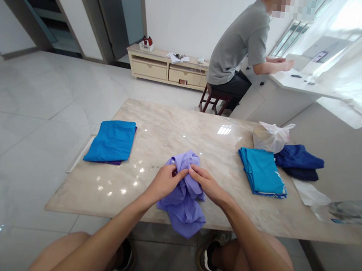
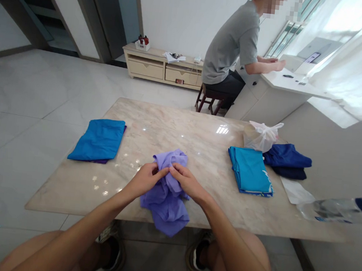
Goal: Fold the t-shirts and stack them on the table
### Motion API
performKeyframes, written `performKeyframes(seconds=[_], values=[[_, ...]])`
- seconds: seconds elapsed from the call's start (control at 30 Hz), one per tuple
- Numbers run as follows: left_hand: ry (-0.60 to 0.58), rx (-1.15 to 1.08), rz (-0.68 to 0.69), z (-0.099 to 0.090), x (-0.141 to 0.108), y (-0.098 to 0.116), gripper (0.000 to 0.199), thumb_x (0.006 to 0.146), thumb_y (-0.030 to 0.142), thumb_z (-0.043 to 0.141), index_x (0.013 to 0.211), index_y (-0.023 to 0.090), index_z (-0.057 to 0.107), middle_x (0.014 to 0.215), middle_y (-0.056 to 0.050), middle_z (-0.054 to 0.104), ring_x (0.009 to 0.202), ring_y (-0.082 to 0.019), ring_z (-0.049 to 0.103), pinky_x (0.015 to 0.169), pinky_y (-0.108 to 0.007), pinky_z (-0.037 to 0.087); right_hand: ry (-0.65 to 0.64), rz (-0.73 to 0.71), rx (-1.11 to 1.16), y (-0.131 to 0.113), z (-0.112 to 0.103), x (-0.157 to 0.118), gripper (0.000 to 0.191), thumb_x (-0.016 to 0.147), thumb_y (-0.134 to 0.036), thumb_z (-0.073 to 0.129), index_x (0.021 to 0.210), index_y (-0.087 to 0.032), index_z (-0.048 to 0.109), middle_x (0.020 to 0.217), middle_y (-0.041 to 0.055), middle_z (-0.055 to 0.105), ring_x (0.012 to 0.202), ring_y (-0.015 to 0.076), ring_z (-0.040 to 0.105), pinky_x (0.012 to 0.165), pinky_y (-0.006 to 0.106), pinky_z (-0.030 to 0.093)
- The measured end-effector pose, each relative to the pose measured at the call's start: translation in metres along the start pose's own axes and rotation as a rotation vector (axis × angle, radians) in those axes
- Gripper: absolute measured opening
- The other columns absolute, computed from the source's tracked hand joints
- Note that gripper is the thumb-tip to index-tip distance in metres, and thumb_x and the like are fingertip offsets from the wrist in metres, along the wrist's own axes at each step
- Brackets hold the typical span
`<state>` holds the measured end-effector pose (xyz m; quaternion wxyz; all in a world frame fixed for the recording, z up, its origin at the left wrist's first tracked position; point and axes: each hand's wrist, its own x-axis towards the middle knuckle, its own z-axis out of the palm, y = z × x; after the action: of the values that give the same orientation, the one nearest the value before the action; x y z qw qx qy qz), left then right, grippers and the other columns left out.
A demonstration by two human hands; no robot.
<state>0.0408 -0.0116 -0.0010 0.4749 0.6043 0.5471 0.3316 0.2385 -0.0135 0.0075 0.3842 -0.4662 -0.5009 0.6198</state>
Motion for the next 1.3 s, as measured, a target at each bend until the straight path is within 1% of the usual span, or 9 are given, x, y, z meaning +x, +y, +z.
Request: performKeyframes(seconds=[0.17, 0.33, 0.4, 0.53, 0.6, 0.8, 0.93, 1.13, 1.3], values=[[-0.002, -0.037, 0.03, -0.007, 0.001, -0.002, 0.053, 0.094, 0.07, 0.058, 0.071, 0.022, 0.061, 0.07, -0.002, 0.066, 0.072, -0.021, 0.062, 0.07, -0.032, 0.048, -0.081, -0.073, -0.205, -0.021, -0.018, -0.008, 0.05, 0.088, -0.069, 0.084, 0.103, -0.022, 0.081, 0.101, 0.0014, 0.078, 0.089, 0.0206, 0.068, 0.084, 0.03, 0.058], [0.233, -0.138, -0.006, -0.028, -0.001, 0.004, 0.051, 0.092, 0.072, 0.065, 0.08, 0.022, 0.062, 0.078, -0.003, 0.067, 0.081, -0.021, 0.063, 0.072, -0.03, 0.051, -0.046, -0.11, -0.431, -0.026, -0.042, -0.017, 0.042, 0.079, -0.062, 0.092, 0.089, -0.021, 0.082, 0.091, 0.0014, 0.079, 0.087, 0.0256, 0.068, 0.081, 0.034, 0.059], [0.418, -0.267, 0.037, -0.048, -0.004, 0.017, 0.052, 0.092, 0.073, 0.068, 0.085, 0.022, 0.062, 0.08, -0.001, 0.068, 0.079, -0.018, 0.062, 0.071, -0.028, 0.052, 0.171, -0.206, -0.444, -0.028, -0.055, -0.024, 0.044, 0.084, -0.066, 0.085, 0.082, -0.022, 0.079, 0.082, 0.002, 0.077, 0.082, 0.025, 0.066, 0.079, 0.035, 0.058], [0.836, -0.568, 0.421, -0.108, -0.015, 0.047, 0.048, 0.094, 0.067, 0.077, 0.097, 0.021, 0.063, 0.088, 0.002, 0.072, 0.083, -0.013, 0.065, 0.083, -0.025, 0.059, 0.963, -0.581, -0.38, -0.037, -0.09, -0.034, 0.043, 0.095, -0.064, 0.072, 0.096, -0.021, 0.078, 0.091, 0.0043, 0.075, 0.091, 0.0254, 0.067, 0.091, 0.038, 0.057], [0.912, -0.582, 0.511, -0.135, -0.019, 0.05, 0.038, 0.095, 0.055, 0.081, 0.096, 0.021, 0.065, 0.088, 0.004, 0.072, 0.083, -0.011, 0.064, 0.087, -0.024, 0.06, 1.151, -0.667, -0.337, -0.039, -0.107, -0.032, 0.039, 0.097, -0.057, 0.069, 0.105, -0.02, 0.078, 0.1, 0.0054, 0.075, 0.099, 0.0256, 0.069, 0.098, 0.039, 0.056], [0.95, -0.565, 0.158, -0.153, -0.003, 0.003, 0.021, 0.077, 0.032, 0.087, 0.084, 0.023, 0.069, 0.08, 0.002, 0.075, 0.08, -0.017, 0.067, 0.077, -0.029, 0.063, 1.102, -0.557, -0.321, -0.024, -0.125, -0.01, 0.031, 0.091, -0.048, 0.067, 0.1, -0.019, 0.077, 0.097, 0.004, 0.075, 0.096, 0.0223, 0.066, 0.094, 0.035, 0.054], [0.929, -0.479, 0.183, -0.149, 0.01, -0.011, 0.03, 0.078, 0.048, 0.089, 0.082, 0.025, 0.071, 0.082, 0.0, 0.075, 0.08, -0.017, 0.067, 0.073, -0.027, 0.059, 1.064, -0.537, -0.32, -0.017, -0.128, -0.004, 0.032, 0.092, -0.048, 0.065, 0.097, -0.019, 0.076, 0.094, 0.0034, 0.073, 0.091, 0.0202, 0.064, 0.089, 0.032, 0.052], [0.891, -0.427, 0.243, -0.146, 0.001, 0.001, 0.035, 0.078, 0.056, 0.09, 0.085, 0.024, 0.078, 0.081, 0.001, 0.073, 0.079, -0.015, 0.061, 0.072, -0.024, 0.053, 1.138, -0.538, -0.253, -0.015, -0.139, -0.006, 0.034, 0.09, -0.056, 0.067, 0.092, -0.022, 0.073, 0.093, 0.0009, 0.071, 0.091, 0.0197, 0.062, 0.088, 0.032, 0.052], [0.869, -0.511, 0.112, -0.131, -0.005, -0.005, 0.036, 0.077, 0.053, 0.09, 0.085, 0.02, 0.076, 0.069, 0.003, 0.063, 0.069, -0.013, 0.053, 0.063, -0.022, 0.047, 1.095, -0.509, -0.244, -0.012, -0.128, -0.006, 0.036, 0.091, -0.057, 0.067, 0.09, -0.022, 0.07, 0.095, 0.0025, 0.073, 0.094, 0.0203, 0.064, 0.089, 0.034, 0.053]])
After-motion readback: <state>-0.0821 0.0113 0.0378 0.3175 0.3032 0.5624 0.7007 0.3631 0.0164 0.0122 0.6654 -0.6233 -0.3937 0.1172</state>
